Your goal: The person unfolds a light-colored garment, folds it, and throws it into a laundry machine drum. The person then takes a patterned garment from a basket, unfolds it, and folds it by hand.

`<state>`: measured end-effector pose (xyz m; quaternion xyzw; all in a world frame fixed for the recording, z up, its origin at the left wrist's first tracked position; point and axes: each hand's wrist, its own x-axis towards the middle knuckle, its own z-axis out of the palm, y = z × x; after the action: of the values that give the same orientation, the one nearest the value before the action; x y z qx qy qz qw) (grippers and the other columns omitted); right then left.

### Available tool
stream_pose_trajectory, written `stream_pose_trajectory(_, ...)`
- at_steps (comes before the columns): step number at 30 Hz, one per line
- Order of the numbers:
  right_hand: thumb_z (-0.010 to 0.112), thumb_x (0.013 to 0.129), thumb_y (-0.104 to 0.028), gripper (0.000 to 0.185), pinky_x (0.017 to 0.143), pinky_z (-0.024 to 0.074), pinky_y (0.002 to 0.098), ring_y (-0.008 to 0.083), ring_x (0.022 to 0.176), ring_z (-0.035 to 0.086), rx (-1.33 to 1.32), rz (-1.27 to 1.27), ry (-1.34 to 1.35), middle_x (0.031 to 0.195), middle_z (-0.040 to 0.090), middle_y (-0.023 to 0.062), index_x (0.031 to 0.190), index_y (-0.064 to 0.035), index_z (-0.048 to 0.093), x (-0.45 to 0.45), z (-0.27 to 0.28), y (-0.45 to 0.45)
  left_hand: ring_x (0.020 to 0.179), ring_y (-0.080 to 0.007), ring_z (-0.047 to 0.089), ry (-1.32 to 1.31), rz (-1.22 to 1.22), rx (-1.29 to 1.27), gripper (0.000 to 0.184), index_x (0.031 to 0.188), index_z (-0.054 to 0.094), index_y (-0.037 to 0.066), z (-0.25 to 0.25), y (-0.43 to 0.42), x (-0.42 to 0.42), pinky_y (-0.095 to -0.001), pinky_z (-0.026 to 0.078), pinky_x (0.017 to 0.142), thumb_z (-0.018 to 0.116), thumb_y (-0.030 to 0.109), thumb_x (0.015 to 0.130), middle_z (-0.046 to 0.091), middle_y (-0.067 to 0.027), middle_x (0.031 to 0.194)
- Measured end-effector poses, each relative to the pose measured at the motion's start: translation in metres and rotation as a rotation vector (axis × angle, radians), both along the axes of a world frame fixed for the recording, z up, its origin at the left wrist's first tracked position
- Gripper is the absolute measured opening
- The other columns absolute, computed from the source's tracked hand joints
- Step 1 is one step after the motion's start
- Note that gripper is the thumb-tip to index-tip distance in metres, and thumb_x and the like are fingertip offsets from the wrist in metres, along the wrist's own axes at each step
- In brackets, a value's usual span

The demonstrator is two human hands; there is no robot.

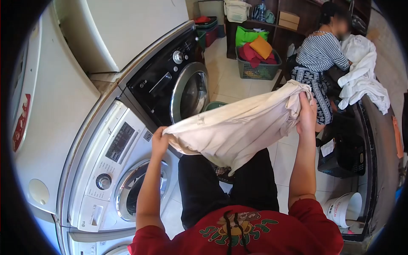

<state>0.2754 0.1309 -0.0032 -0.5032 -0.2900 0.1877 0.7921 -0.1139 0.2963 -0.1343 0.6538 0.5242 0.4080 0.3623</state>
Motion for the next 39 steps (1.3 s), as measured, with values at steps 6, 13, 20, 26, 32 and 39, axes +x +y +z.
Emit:
stream_pose_trajectory(6,0.040,0.090,-0.019,0.036,0.083,0.0416,0.0246,0.0186,0.099,0.052,0.428,-0.078,0.102,0.115,0.052,0.0134,0.122,-0.0018,0.045,-0.005,0.015,-0.002,0.074,-0.0143,0.051,-0.590,0.187,0.053,0.022,0.084,0.063,-0.003,0.054,-0.018,0.033,-0.0255,0.042,0.070,0.049,0.012,0.075,0.060,-0.0080,0.087)
stream_pose_trajectory(13,0.054,0.080,-0.007,0.015,0.068,0.0429,0.0209,0.0125,0.077,0.054,-0.426,0.544,-0.732,0.086,0.061,0.0042,0.092,-0.0019,0.061,-0.022,-0.057,-0.003,0.057,-0.0139,0.051,-0.056,-0.085,-0.033,0.022,0.084,0.063,-0.003,0.052,-0.030,0.044,-0.0234,0.044,0.056,0.048,0.011,0.076,0.060,-0.0087,0.073)
stream_pose_trajectory(20,0.052,0.083,-0.008,0.021,0.076,0.0429,0.0211,0.0130,0.085,0.054,0.131,0.000,0.125,0.097,0.058,0.0090,0.103,-0.0035,0.056,0.002,-0.031,-0.026,0.051,-0.0136,0.051,-0.228,0.136,0.013,0.019,0.081,0.064,-0.002,0.071,-0.047,0.015,-0.0228,0.044,0.048,0.051,0.012,0.077,0.059,-0.0077,0.064)
stream_pose_trajectory(26,0.046,0.084,-0.006,0.030,0.082,0.0428,0.0266,0.0185,0.091,0.054,-0.581,0.572,-0.883,0.103,0.056,0.0097,0.114,-0.0043,0.050,0.006,-0.058,-0.029,0.054,-0.0148,0.054,0.172,-0.212,-0.087,0.022,0.087,0.062,-0.001,0.047,-0.041,0.009,-0.0235,0.046,0.048,0.052,0.018,0.083,0.059,-0.0091,0.068)
stream_pose_trajectory(32,0.052,0.081,-0.006,0.032,0.079,0.0431,0.0251,0.0177,0.088,0.053,0.234,0.147,0.115,0.101,0.055,0.0115,0.113,-0.0036,0.048,-0.010,-0.042,-0.037,0.057,-0.0126,0.051,-0.630,0.112,-0.079,0.023,0.080,0.060,-0.002,0.085,-0.062,0.024,-0.0231,0.044,0.052,0.056,0.020,0.083,0.059,-0.0088,0.068)
stream_pose_trajectory(39,0.054,0.076,-0.006,0.038,0.083,0.0421,0.0243,0.0197,0.089,0.053,-0.933,0.752,-0.660,0.103,0.056,0.0135,0.113,0.0025,0.048,0.002,-0.090,-0.034,0.062,-0.0137,0.053,0.185,-0.450,-0.027,0.017,0.088,0.062,0.003,0.034,-0.063,0.025,-0.0219,0.046,0.060,0.056,0.010,0.074,0.060,-0.0070,0.076)
